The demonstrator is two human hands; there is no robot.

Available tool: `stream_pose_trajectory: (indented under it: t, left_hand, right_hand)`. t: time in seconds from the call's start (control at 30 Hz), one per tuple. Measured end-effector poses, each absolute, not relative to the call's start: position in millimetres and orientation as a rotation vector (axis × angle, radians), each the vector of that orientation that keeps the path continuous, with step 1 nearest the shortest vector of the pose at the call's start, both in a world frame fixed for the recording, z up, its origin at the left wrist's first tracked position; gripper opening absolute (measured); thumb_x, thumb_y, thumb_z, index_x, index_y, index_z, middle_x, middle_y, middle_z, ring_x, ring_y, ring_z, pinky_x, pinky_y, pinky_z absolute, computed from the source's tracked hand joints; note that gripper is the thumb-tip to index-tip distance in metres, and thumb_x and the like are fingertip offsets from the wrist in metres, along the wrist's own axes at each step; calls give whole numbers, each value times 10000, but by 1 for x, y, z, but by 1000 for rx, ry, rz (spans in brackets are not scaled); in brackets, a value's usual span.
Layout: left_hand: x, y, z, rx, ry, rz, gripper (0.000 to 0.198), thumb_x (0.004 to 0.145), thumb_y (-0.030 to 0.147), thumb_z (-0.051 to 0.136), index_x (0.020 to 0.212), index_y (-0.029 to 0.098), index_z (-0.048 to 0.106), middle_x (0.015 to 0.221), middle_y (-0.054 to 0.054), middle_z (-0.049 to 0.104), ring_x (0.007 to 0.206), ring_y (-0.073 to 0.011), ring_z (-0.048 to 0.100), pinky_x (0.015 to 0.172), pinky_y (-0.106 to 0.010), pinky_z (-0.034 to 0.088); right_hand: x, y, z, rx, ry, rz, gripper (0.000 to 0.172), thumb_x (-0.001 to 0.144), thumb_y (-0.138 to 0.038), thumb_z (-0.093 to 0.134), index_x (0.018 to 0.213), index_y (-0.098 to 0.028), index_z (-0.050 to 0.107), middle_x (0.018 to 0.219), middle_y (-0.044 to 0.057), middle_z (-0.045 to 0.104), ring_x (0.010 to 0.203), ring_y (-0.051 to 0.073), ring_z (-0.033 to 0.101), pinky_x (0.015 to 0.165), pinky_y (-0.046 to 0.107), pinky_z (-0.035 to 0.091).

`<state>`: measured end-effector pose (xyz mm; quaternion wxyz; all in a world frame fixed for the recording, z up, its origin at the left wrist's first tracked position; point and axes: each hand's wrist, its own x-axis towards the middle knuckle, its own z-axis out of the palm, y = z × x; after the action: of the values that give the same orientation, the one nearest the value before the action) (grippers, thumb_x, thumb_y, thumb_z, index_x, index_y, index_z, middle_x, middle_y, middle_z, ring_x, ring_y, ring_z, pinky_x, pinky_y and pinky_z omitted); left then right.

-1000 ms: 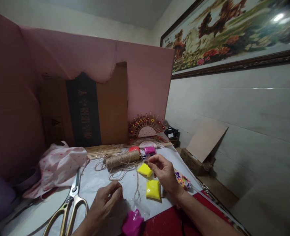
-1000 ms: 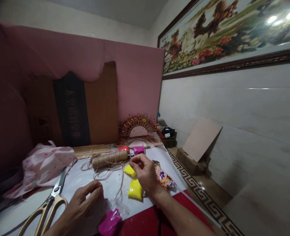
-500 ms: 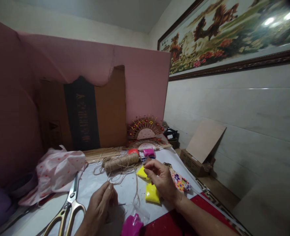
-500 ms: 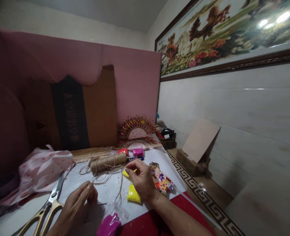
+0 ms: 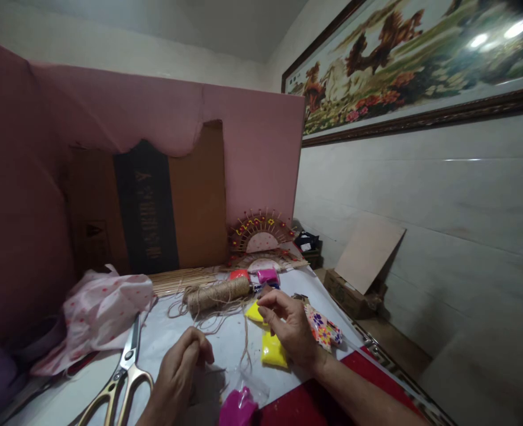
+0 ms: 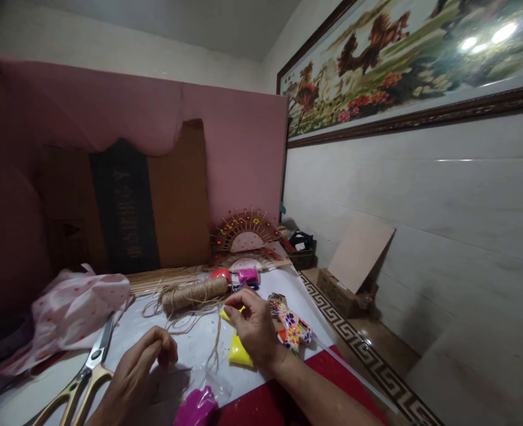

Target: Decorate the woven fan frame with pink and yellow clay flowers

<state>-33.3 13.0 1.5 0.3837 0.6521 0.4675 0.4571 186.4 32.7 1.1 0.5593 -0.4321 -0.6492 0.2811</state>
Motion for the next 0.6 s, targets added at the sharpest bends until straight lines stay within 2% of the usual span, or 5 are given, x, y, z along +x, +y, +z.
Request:
stream_pose_trajectory:
  t: [0.13, 0.27, 0.33, 0.43, 0.6]
  left_hand:
    - [-30, 14, 5, 1556, 1125, 1198, 156, 781, 265, 514, 665, 182, 578, 604, 2, 574, 575, -141, 486, 558, -235, 386]
    - [-18, 14, 4, 1252, 869, 1052, 335, 760, 460, 587, 870, 147, 634, 651, -48, 643, 486, -133, 527, 453, -228, 389]
    - [-11, 13, 1, 1122, 756, 964, 418, 660, 517, 675, 824, 134, 640, 556, -25, 605, 379, -100, 477, 363, -197, 333]
    - [-8, 10, -2, 920, 739, 951, 399, 567, 478, 766, 690, 124, 628, 445, 22, 525, 302, -37, 377, 311, -146, 250]
    - [-13, 0, 9, 768, 784, 987, 341, 534, 372, 815, 609, 126, 590, 454, 25, 526, 279, -14, 355, 293, -134, 223]
  right_hand:
    - [182, 31, 4, -983, -1595, 525, 24, 794, -182, 592, 771, -177, 586, 738, 12, 566, 675, 134, 519, 571, 233, 402]
    - [168, 26, 15, -767, -1877, 356, 13, 765, -156, 622, 757, -164, 616, 745, 21, 562, 701, 134, 522, 630, 245, 405]
    - [160, 24, 20, -708, -2001, 281, 30, 750, -169, 635, 780, -166, 642, 786, 29, 559, 704, 131, 521, 624, 241, 403]
    - [149, 21, 23, -687, -2092, 196, 63, 760, -184, 611, 795, -184, 664, 793, 27, 558, 706, 131, 523, 619, 238, 404]
    - [150, 24, 29, -516, -2223, 201, 162, 799, -189, 560, 903, -213, 683, 884, 47, 625, 778, 153, 550, 692, 271, 430]
